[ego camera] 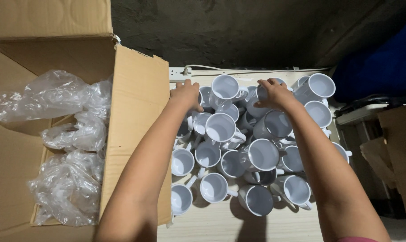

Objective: Unpacking white ceramic mugs from a cardboard box and arranging them on a table in a workshop.

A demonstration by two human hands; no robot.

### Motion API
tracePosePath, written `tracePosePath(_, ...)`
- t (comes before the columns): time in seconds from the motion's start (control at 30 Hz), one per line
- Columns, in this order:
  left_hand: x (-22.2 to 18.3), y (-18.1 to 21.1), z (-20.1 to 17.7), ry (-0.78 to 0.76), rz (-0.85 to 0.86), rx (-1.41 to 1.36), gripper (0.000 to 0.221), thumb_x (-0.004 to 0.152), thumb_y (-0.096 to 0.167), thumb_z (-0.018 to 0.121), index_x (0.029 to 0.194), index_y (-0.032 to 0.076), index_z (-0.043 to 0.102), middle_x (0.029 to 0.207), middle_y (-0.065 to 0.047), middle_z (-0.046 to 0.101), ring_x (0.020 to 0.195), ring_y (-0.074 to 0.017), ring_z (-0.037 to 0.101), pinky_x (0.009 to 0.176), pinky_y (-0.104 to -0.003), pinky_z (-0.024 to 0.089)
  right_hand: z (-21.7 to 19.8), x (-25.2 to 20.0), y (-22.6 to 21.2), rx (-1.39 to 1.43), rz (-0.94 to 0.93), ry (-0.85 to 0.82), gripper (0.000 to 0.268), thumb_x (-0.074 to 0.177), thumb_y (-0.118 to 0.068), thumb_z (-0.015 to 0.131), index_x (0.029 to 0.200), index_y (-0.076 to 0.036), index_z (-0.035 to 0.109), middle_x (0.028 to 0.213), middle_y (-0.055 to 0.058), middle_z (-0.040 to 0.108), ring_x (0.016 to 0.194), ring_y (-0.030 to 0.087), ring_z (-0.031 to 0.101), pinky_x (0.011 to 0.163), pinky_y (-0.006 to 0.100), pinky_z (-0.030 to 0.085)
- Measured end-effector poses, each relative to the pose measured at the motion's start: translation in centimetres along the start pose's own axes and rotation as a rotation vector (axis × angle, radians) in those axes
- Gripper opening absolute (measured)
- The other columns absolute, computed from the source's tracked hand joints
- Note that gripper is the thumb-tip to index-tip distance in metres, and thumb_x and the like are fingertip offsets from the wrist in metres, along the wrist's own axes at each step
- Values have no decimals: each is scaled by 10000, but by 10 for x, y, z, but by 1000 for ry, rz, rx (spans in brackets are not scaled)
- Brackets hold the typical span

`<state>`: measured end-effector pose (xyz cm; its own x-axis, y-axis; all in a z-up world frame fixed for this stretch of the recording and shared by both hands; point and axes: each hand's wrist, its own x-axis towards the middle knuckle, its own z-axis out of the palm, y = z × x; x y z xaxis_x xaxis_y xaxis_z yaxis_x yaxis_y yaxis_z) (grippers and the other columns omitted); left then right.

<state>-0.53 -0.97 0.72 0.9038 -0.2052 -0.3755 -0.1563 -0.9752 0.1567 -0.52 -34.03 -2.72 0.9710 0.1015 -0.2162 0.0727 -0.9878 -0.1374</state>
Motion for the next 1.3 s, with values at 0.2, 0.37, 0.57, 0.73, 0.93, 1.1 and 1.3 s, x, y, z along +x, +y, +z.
tracePosePath(0.2, -1, 0, -1, -13, 1, -14, 951, 660, 461, 945, 1442, 160, 496, 1527, -114, 414, 1431, -395, 374, 1048, -625, 464, 1, 2, 7, 4, -13, -14, 1118, 594, -478, 930, 1544, -326, 361, 1612, 110, 328, 1377, 485, 395, 1052, 592, 458)
tracePosePath(0.37, 3, -1, 1, -13, 21, -33, 1082, 620, 595, 923, 1495, 172, 448, 1570, -144, 370, 1466, -407, 303, 1073, -691, 378, -6, -9, 1, 66, -35, 18, 1055, 603, -437, 928, 1529, -303, 441, 1588, 132, 392, 1351, 472, 450, 1049, 568, 474)
tracePosePath(0.57, 9, 19, -4, 124, 84, -34, 1121, 661, 725, 827, 1531, 151, 415, 1561, -143, 401, 1472, -396, 319, 1093, -736, 328, -4, 9, 39, 225, -164, 183, 1024, 590, -429, 945, 1486, -158, 531, 1487, 229, 504, 1300, 435, 551, 1072, 497, 479)
tracePosePath(0.73, 28, 44, 4, 215, 163, -55, 1150, 643, 662, 872, 1555, 185, 359, 1595, -143, 331, 1473, -388, 303, 1105, -695, 330, -45, 8, 47, 213, -218, 305, 1008, 594, -341, 966, 1478, -131, 531, 1488, 259, 477, 1292, 450, 532, 1041, 495, 486)
tracePosePath(0.93, 31, 67, 7, 208, 211, -84, 1212, 635, 565, 924, 1590, 252, 247, 1639, -128, 229, 1479, -386, 266, 1110, -678, 318, -68, 2, 44, 101, -336, 330, 981, 594, -281, 955, 1475, -128, 551, 1474, 224, 522, 1270, 461, 546, 1049, 502, 489)
tracePosePath(1.1, 40, 68, 17, 167, 209, -107, 1179, 682, 520, 911, 1601, 226, 233, 1629, -125, 262, 1455, -371, 335, 1119, -604, 373, -51, 17, 51, 122, -365, 242, 972, 596, -297, 945, 1470, -158, 542, 1488, 195, 515, 1288, 432, 546, 1080, 490, 489)
tracePosePath(1.3, 43, 66, 20, 153, 220, -142, 1143, 717, 493, 895, 1597, 141, 256, 1581, -152, 326, 1349, -362, 485, 1079, -480, 474, -41, 22, 53, 31, -300, 58, 1022, 577, -258, 949, 1488, -229, 487, 1568, 125, 425, 1369, 406, 446, 1107, 494, 438)
